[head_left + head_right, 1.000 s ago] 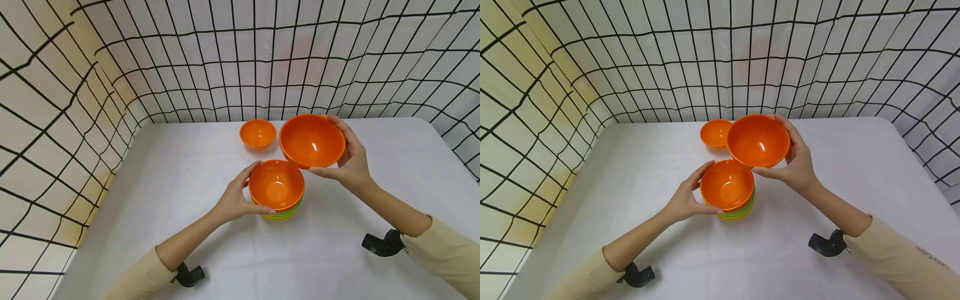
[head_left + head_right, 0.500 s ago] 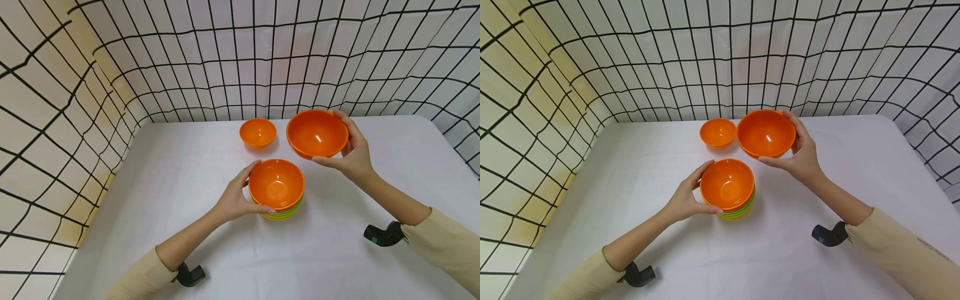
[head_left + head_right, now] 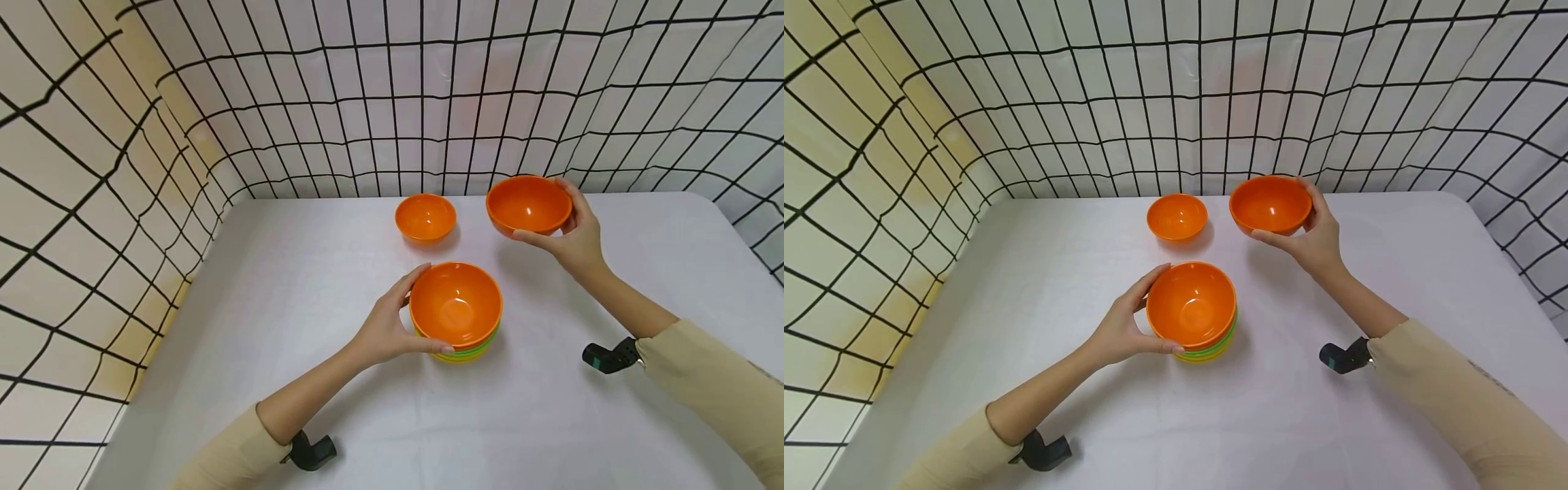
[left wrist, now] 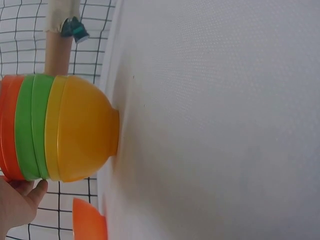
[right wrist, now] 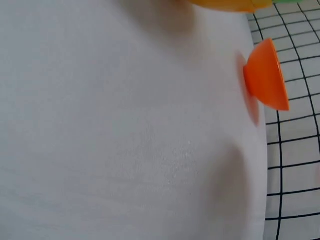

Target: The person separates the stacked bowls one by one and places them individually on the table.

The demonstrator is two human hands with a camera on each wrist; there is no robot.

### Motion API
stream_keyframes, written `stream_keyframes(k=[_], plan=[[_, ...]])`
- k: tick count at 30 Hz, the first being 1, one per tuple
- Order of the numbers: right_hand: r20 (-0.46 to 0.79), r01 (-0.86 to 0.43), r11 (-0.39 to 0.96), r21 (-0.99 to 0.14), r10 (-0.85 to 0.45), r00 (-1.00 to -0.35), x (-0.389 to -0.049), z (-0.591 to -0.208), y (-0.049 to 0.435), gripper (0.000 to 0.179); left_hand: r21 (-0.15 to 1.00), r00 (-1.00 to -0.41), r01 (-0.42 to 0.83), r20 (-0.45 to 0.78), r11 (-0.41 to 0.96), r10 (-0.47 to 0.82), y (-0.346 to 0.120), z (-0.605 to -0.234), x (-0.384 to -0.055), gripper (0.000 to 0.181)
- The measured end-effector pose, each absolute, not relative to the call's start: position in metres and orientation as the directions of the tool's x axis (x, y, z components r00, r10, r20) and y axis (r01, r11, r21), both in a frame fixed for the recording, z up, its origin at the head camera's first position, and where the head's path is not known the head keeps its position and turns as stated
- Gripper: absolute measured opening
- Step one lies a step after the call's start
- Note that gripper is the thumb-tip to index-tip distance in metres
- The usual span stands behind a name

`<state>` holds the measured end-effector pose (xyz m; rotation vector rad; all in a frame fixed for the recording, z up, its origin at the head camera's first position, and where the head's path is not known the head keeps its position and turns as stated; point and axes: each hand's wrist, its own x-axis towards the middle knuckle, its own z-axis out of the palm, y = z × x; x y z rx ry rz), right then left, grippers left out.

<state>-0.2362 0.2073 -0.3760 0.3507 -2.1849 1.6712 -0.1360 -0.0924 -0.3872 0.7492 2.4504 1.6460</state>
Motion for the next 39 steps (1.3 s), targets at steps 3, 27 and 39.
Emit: stream_keyframes(k=[3,27,39], plan=[[0.410,-0.381,0.296,-0.876,0.043,-0.911,-0.242,-0.379,0.209,0.088,0.890,-0.875,0.343,0.188,0.299,0.446,-0.093,-0.387,-0.136,0.105],[0.287,-0.222,0.396,-0.891,0.114,-0.951,-0.288,-0.414,0.187,0.094,0.894,-0.880,0.329,0.174,0.303,0.442,-0.094,-0.388,-0.138,0.105],[0.204,-0.123,0.418,-0.900,0.154,-0.967,-0.307,-0.431,0.181,0.102,0.891,-0.879,0.331,0.172,0.310,0.445,-0.095,-0.388,-0.138,0.105]])
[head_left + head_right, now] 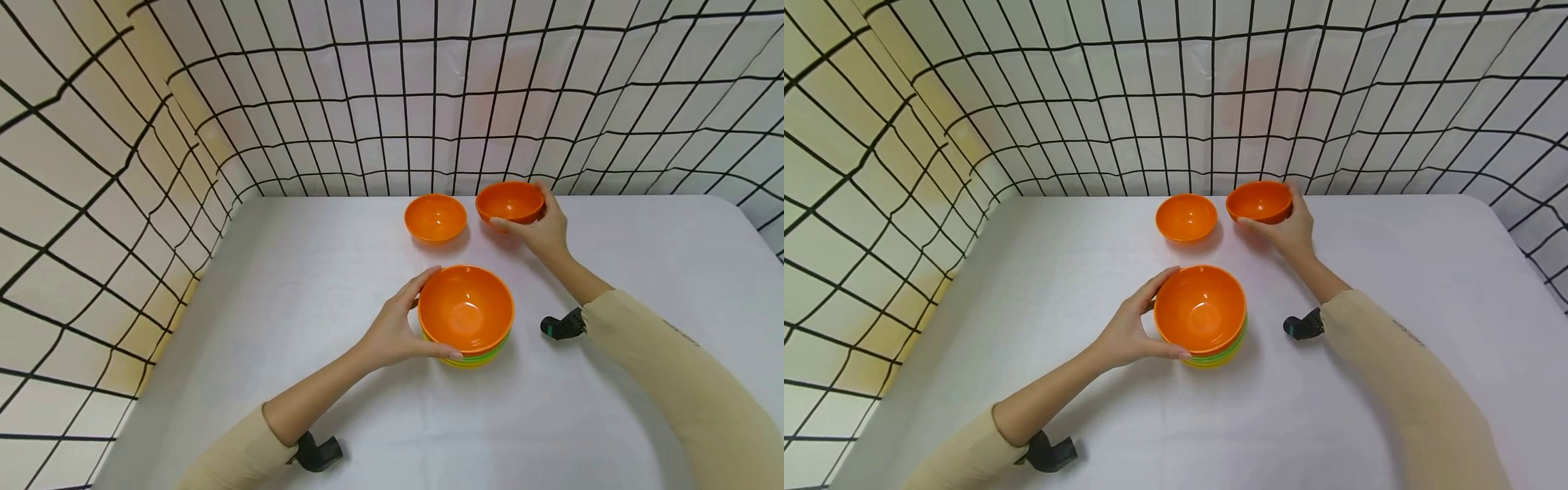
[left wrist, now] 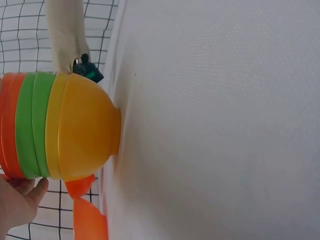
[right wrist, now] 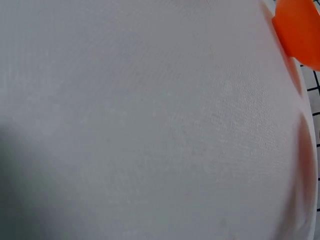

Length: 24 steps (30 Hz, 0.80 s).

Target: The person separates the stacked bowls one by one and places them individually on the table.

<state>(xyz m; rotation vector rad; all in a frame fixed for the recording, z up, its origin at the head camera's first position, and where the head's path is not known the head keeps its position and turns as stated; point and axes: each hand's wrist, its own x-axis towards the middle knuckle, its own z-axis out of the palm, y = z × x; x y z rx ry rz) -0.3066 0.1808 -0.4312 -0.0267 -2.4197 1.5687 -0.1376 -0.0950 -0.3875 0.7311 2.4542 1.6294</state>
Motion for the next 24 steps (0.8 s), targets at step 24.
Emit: stream_keyframes(k=[24], plan=[[0.210,-0.133,0.486,-0.864,0.107,-0.972,-0.308,-0.442,0.183,0.104,0.878,-0.879,0.343,0.175,0.333,0.444,-0.094,-0.388,-0.139,0.105]])
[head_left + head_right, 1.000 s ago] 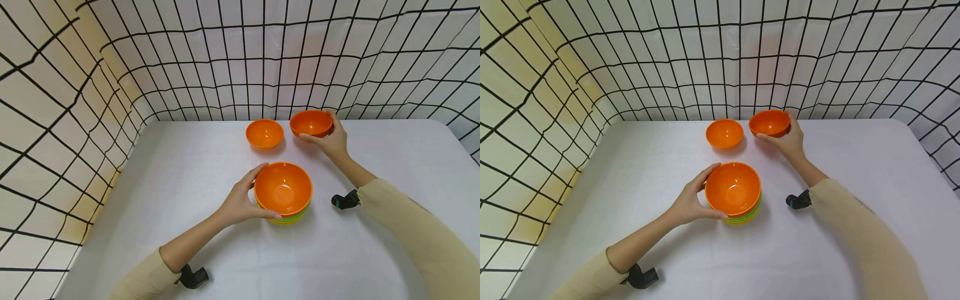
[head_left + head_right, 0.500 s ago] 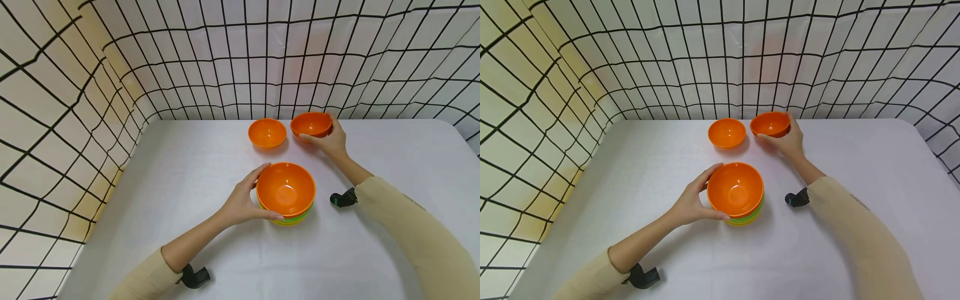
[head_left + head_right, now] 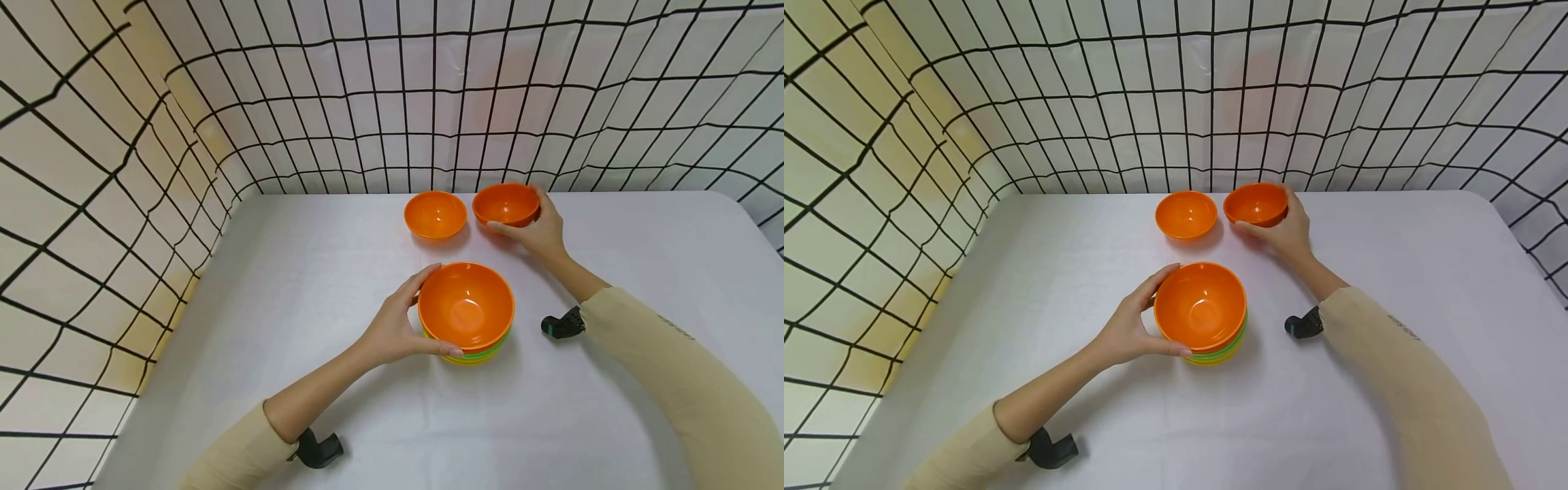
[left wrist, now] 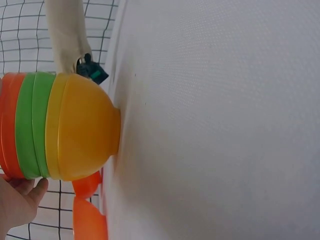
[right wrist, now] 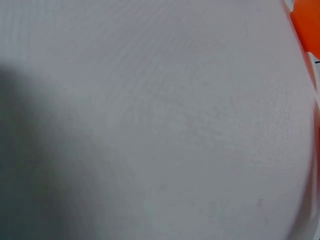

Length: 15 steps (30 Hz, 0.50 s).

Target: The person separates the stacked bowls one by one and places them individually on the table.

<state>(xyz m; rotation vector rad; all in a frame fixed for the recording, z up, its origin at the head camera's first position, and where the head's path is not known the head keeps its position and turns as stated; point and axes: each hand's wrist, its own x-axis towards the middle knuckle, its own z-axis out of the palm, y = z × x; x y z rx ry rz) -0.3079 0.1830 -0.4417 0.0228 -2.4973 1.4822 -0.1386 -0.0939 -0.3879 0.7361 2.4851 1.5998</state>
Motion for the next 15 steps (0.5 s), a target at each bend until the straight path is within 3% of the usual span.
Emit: stream_keyframes(k=[15], plan=[[0.204,-0.128,0.541,-0.831,0.083,-0.975,-0.296,-0.453,0.191,0.106,0.881,-0.876,0.344,0.177,0.325,0.448,-0.095,-0.389,-0.139,0.105]])
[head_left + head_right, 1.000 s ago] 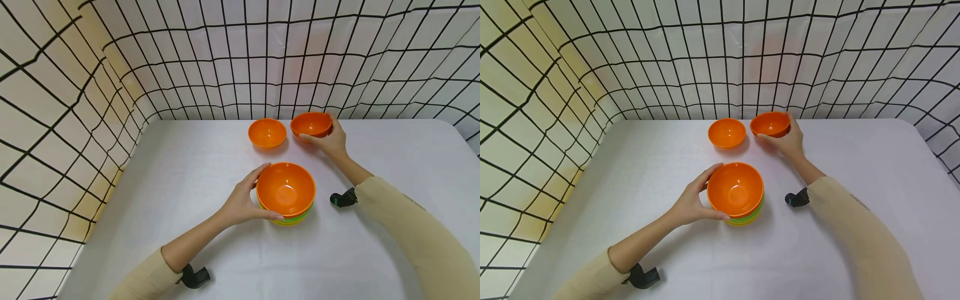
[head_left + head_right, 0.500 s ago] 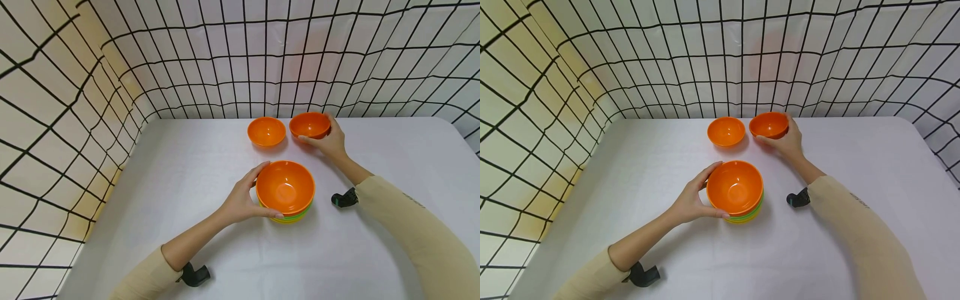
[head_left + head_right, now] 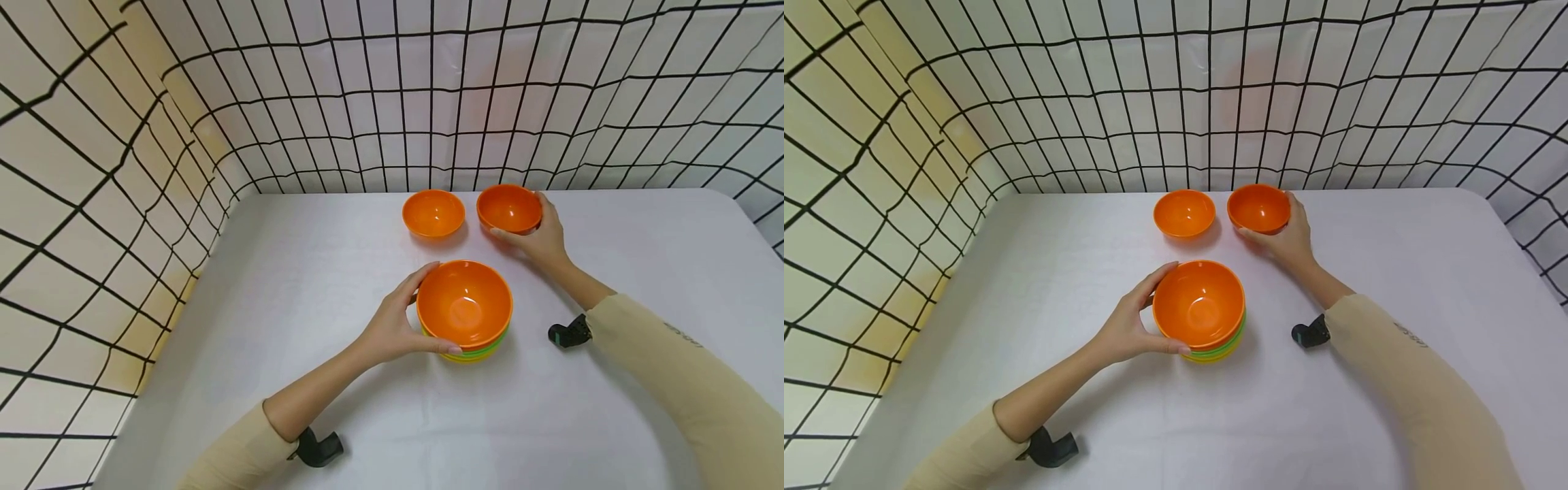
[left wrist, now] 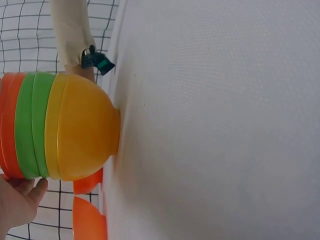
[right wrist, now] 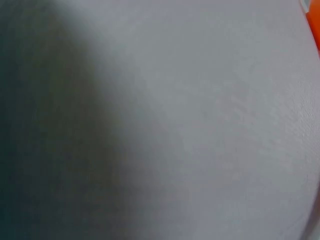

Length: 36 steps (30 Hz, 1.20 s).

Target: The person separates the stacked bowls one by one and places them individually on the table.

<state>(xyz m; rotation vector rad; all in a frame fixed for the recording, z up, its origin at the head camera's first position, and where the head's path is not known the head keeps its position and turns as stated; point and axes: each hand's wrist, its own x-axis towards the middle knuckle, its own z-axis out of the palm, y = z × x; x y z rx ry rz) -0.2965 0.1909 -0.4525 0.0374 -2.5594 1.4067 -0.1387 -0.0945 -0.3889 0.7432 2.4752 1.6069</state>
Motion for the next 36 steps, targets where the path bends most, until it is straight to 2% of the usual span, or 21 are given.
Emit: stream_keyframes(k=[11,15,18,23,28,32,36], plan=[[0.171,-0.131,0.536,-0.834,0.025,-0.985,-0.289,-0.440,0.198,0.112,0.886,-0.879,0.325,0.153,0.331,0.452,-0.093,-0.385,-0.138,0.105],[0.288,-0.218,0.508,-0.833,0.063,-0.956,-0.284,-0.434,0.201,0.101,0.889,-0.879,0.320,0.149,0.329,0.453,-0.093,-0.384,-0.138,0.105],[0.388,-0.305,0.464,-0.832,0.094,-0.917,-0.280,-0.429,0.201,0.083,0.890,-0.881,0.316,0.146,0.328,0.451,-0.093,-0.384,-0.138,0.105],[0.437,-0.393,0.349,-0.851,0.055,-0.898,-0.262,-0.407,0.189,0.062,0.891,-0.880,0.317,0.148,0.326,0.451,-0.094,-0.384,-0.137,0.104],[0.453,-0.428,0.312,-0.848,0.006,-0.892,-0.239,-0.383,0.173,0.058,0.889,-0.880,0.317,0.146,0.330,0.451,-0.094,-0.384,-0.137,0.104],[0.436,-0.427,0.275,-0.861,-0.031,-0.899,-0.231,-0.381,0.169,0.056,0.890,-0.879,0.316,0.145,0.328,0.453,-0.094,-0.384,-0.137,0.104],[0.451,-0.458,0.104,-0.883,-0.086,-0.889,-0.232,-0.388,0.171,0.054,0.890,-0.878,0.319,0.149,0.327,0.454,-0.094,-0.384,-0.137,0.104]])
